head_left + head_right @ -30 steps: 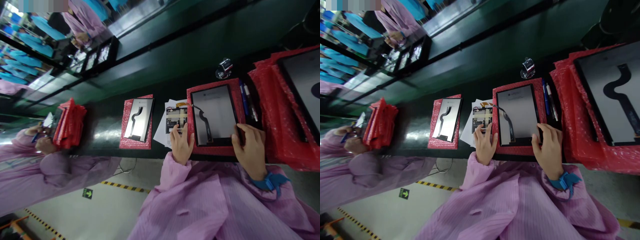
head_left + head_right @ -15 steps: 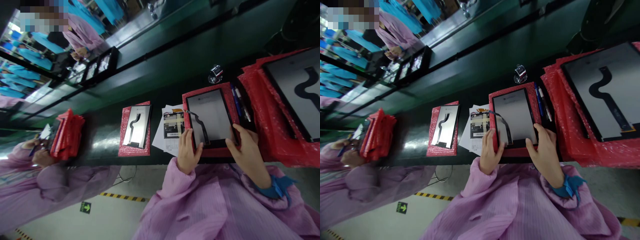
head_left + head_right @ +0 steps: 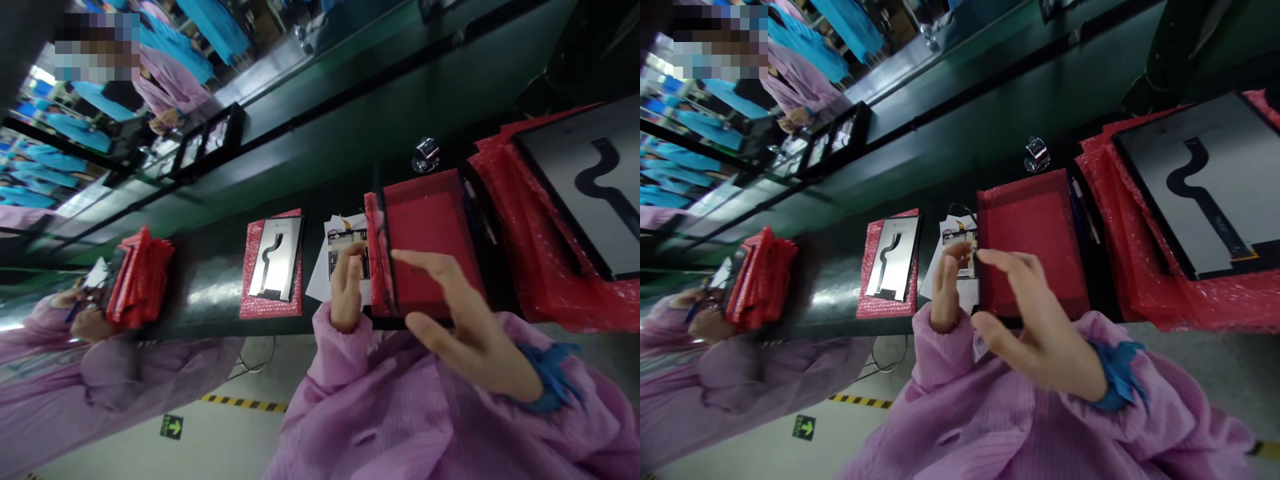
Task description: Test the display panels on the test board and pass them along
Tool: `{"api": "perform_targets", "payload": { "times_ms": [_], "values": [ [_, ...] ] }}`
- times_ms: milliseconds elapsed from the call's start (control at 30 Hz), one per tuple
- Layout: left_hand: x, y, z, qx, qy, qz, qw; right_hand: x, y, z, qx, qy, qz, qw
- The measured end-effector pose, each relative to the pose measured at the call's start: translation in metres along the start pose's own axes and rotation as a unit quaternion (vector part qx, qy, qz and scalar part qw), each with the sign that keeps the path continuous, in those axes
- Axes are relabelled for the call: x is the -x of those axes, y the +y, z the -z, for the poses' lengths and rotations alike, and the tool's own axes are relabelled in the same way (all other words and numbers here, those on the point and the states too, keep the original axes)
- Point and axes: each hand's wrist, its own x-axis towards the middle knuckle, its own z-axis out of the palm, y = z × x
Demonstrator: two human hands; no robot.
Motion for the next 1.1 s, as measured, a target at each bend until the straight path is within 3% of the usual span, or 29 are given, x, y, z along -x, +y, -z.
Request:
{"api": "perform_targets", "payload": {
  "times_ms": [67, 167, 267, 333, 433, 500, 633, 733, 867, 967, 1100],
  "values": [
    [-0.012, 0.014, 0.001, 0.124, 0.036, 0.001, 0.992, -0.008, 0.008, -0.02, -0.064, -0.038, 0.021, 0.997],
    [-0.02, 0.029, 0.002, 0.263, 0.035, 0.061, 0.962, -0.015, 0.032, -0.051, -0.114, 0.028, -0.065, 0.991],
    [-0.02, 0.029, 0.009, 0.259, 0.065, 0.113, 0.957, -0.017, 0.052, -0.074, -0.067, 0.056, -0.141, 0.986],
    [-0.02, 0.022, 0.015, 0.199, 0.091, 0.128, 0.967, -0.016, 0.054, -0.081, -0.044, 0.014, -0.113, 0.993],
    [-0.021, 0.011, 0.022, 0.124, 0.116, 0.129, 0.977, -0.013, 0.049, -0.08, -0.072, -0.077, 0.019, 0.994],
    [-0.021, 0.008, 0.025, 0.142, 0.119, 0.124, 0.975, -0.013, 0.049, -0.075, -0.082, -0.084, 0.059, 0.991],
    [-0.02, 0.015, 0.029, 0.268, 0.126, 0.156, 0.942, -0.018, 0.062, -0.064, -0.01, 0.032, -0.095, 0.995],
    [-0.019, 0.018, 0.027, 0.334, 0.112, 0.184, 0.918, -0.023, 0.073, -0.058, -0.011, 0.02, -0.155, 0.988],
    [-0.02, 0.01, 0.015, 0.37, 0.083, 0.183, 0.907, -0.024, 0.074, -0.055, 0.064, 0.02, -0.096, 0.993],
    [-0.02, -0.004, 0.003, 0.389, 0.078, 0.168, 0.902, -0.02, 0.073, -0.052, 0.174, 0.061, -0.06, 0.981],
    [-0.015, -0.022, -0.006, 0.438, 0.068, 0.179, 0.878, -0.016, 0.073, -0.039, 0.241, 0.076, 0.014, 0.967]
  ]
}}
